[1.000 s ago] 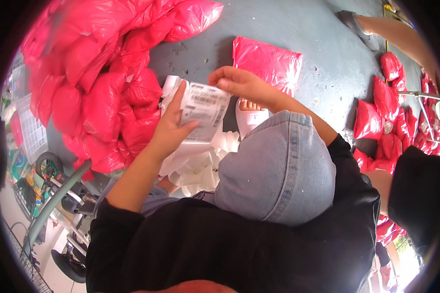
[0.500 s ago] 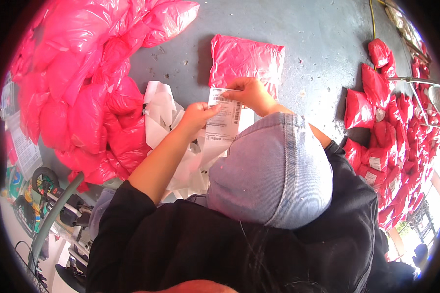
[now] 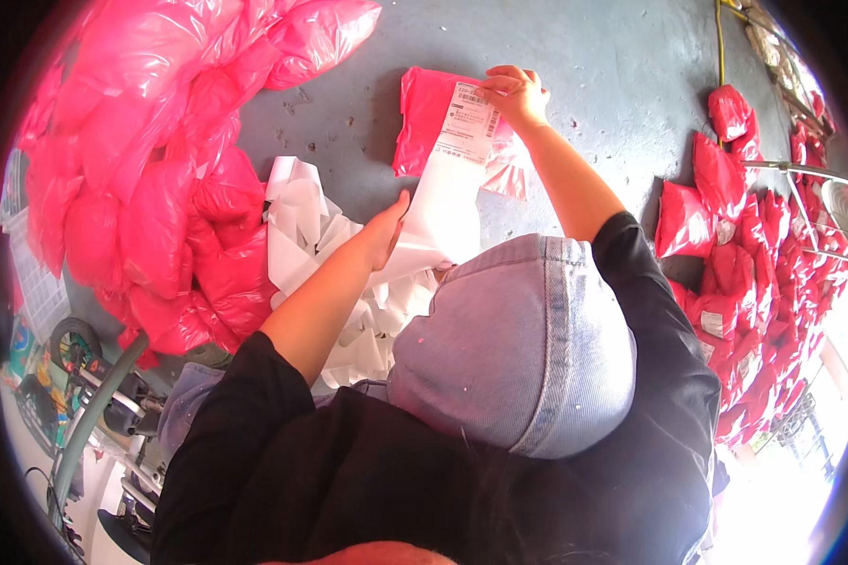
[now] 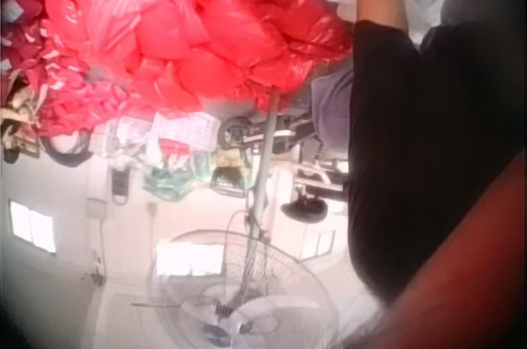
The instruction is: The person applies shipping labels to pink mailer bags by hand while sitting on the floor.
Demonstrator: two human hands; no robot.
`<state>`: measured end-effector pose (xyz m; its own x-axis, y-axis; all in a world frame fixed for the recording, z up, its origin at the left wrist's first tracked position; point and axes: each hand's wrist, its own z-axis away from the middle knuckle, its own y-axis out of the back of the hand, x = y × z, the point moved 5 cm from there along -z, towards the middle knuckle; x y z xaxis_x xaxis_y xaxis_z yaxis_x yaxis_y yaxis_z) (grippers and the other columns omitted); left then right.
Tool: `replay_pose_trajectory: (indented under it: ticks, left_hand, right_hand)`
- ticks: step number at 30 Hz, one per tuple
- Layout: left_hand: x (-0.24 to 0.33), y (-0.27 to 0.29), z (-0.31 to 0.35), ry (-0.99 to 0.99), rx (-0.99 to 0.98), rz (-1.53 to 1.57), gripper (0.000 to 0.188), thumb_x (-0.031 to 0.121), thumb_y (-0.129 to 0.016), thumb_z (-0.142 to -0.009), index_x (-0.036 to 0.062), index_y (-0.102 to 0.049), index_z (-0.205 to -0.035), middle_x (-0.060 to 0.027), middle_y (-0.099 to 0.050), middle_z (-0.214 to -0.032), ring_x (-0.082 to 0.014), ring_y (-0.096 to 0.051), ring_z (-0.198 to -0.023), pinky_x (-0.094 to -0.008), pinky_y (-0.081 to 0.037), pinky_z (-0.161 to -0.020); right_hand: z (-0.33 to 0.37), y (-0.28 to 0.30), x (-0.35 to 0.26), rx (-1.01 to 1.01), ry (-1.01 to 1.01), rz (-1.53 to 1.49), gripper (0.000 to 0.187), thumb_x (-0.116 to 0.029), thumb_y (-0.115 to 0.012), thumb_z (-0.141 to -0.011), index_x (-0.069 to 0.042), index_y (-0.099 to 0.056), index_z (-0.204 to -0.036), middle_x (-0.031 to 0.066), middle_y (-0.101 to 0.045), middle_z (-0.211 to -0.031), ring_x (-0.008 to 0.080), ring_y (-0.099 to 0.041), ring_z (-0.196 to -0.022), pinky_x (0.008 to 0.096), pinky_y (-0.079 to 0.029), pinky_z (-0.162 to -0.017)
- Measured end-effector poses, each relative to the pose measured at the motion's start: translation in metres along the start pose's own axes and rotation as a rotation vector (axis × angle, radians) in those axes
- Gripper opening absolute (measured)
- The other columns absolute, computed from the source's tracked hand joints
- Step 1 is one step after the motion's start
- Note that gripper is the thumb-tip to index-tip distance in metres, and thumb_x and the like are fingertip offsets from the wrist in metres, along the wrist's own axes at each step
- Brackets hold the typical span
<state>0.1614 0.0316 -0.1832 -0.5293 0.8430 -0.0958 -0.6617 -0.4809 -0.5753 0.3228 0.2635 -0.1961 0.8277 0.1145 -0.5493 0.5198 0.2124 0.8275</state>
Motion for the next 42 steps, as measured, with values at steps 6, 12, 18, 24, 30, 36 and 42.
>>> replay_pose_trajectory:
  ticks: [6,12,18,24,30,36,42]
  left_hand:
    - [-0.08,0.079,0.011,0.187,-0.082,-0.276,0.053,0.051,-0.033,-0.087,0.009,-0.05,-0.115,-0.0084,-0.057,-0.1,-0.0236,-0.058,-0.081,-0.0361,-0.046,-0.073]
    - [-0.087,0.124,0.103,0.355,0.346,-0.461,0.057,0.053,-0.038,-0.085,0.0056,-0.051,-0.113,-0.0081,-0.058,-0.096,-0.0195,-0.057,-0.074,-0.0331,-0.045,-0.067]
    - [0.014,0.058,0.227,-0.096,0.523,-1.45,0.044,0.04,-0.053,-0.08,-0.0012,-0.063,-0.068,-0.0094,-0.057,-0.057,-0.018,-0.054,-0.054,-0.0305,-0.043,-0.051]
    - [0.035,-0.044,0.345,-0.637,0.544,-1.587,0.013,0.003,-0.059,-0.071,-0.0001,-0.064,-0.083,-0.0127,-0.062,-0.07,-0.0192,-0.06,-0.067,-0.0261,-0.044,-0.06]
    - [0.023,-0.048,0.392,-1.066,0.522,-1.54,0.023,-0.005,-0.054,-0.071,0.0027,-0.064,-0.09,-0.0117,-0.057,-0.069,-0.017,-0.054,-0.061,-0.0254,-0.039,-0.055]
    - [0.014,-0.017,0.426,-1.183,0.526,-1.37,0.026,-0.005,-0.053,-0.074,0.0041,-0.063,-0.096,-0.0079,-0.056,-0.071,-0.0123,-0.051,-0.062,-0.0231,-0.038,-0.055]
    - [0.01,-0.002,0.444,-1.329,0.541,-1.058,0.023,-0.001,-0.052,-0.08,0.0005,-0.06,-0.101,-0.0075,-0.061,-0.087,-0.01,-0.055,-0.078,-0.0211,-0.042,-0.068]
  right_hand:
    - [0.004,-0.011,0.004,0.14,0.065,0.362,0.058,-0.04,-0.059,-0.075,-0.018,-0.041,-0.126,-0.0008,-0.033,-0.133,0.0211,-0.027,-0.124,0.0468,-0.015,-0.099]
    - [0.072,-0.051,-0.081,-0.095,0.39,0.559,0.072,-0.052,-0.05,-0.076,-0.012,-0.028,-0.132,0.0047,-0.025,-0.138,0.0215,-0.02,-0.129,0.0515,-0.011,-0.102]
    - [0.014,-0.007,-0.026,0.263,-0.063,0.427,0.065,-0.058,-0.047,-0.075,-0.012,-0.043,-0.121,0.0058,-0.039,-0.129,0.023,-0.033,-0.121,0.0532,-0.026,-0.094]
    - [0.053,0.033,-0.028,-0.476,-0.301,0.085,0.047,-0.052,-0.056,-0.071,-0.011,-0.063,-0.093,0.0137,-0.062,-0.091,0.0292,-0.059,-0.085,0.0369,-0.046,-0.074]
    - [0.198,0.226,-0.009,0.162,-0.86,-0.385,0.042,-0.04,-0.058,-0.076,-0.005,-0.062,-0.1,0.0125,-0.062,-0.088,0.0214,-0.058,-0.079,0.0326,-0.045,-0.073]
    - [0.426,0.417,0.278,0.882,-0.256,-0.411,0.038,-0.025,-0.052,-0.079,0.003,-0.051,-0.105,0.0121,-0.06,-0.089,0.023,-0.06,-0.074,0.0369,-0.053,-0.058]
    - [0.286,0.212,0.231,0.644,-0.7,-1.143,0.015,-0.01,-0.051,-0.076,-0.007,-0.057,-0.089,0.0032,-0.052,-0.067,0.0167,-0.051,-0.062,0.0314,-0.044,-0.051]
